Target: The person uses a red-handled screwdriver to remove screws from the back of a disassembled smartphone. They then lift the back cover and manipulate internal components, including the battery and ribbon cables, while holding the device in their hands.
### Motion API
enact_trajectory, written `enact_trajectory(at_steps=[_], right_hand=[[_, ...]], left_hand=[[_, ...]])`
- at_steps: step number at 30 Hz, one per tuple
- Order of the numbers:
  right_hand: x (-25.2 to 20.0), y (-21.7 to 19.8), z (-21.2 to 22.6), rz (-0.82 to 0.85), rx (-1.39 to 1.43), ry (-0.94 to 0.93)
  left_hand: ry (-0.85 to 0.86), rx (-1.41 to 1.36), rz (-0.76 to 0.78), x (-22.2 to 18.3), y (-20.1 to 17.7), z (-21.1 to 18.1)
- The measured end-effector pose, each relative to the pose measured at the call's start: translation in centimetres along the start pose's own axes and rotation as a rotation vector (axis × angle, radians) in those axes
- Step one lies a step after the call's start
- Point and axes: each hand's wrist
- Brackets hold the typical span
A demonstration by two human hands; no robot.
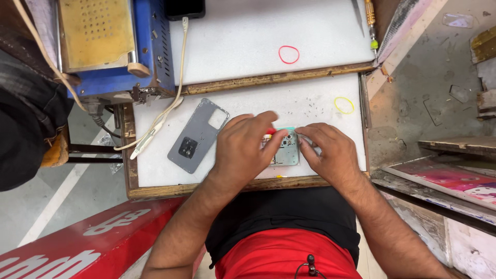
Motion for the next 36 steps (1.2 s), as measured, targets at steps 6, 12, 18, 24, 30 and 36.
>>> enact_trajectory(at_steps=[6, 12, 18, 24, 30, 36], right_hand=[[1.2, -0.5, 0.7, 0.098, -0.206, -0.068], [2.8, -1.6, 2.0, 0.265, -0.397, -0.189], [4.6, -1.9, 3.2, 0.42, -0.604, -0.267], [5.2, -1.5, 3.0, 0.506, -0.739, -0.354], [5.6, -1.2, 2.7, 0.514, -0.724, -0.36], [6.8, -1.9, 3.7, 0.451, -0.592, -0.293]], left_hand=[[-0.207, 0.015, -0.101, -5.5, -2.8, 1.8], [-0.739, -0.49, -0.184, -10.5, -2.4, 1.4], [-0.51, -0.398, -0.104, -11.3, 1.1, 1.6], [-0.489, -0.363, -0.116, -11.1, 1.3, 1.6], [-0.485, -0.316, -0.128, -11.0, 1.6, 1.2], [-0.331, -0.278, -0.209, -11.4, 1.2, 0.2]])
Point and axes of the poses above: each hand's wrist, its own x-axis towards the middle knuckle, its own y-axis out of the palm, z = x × y, and after that the axes turned 2 degrees about z, right-handed
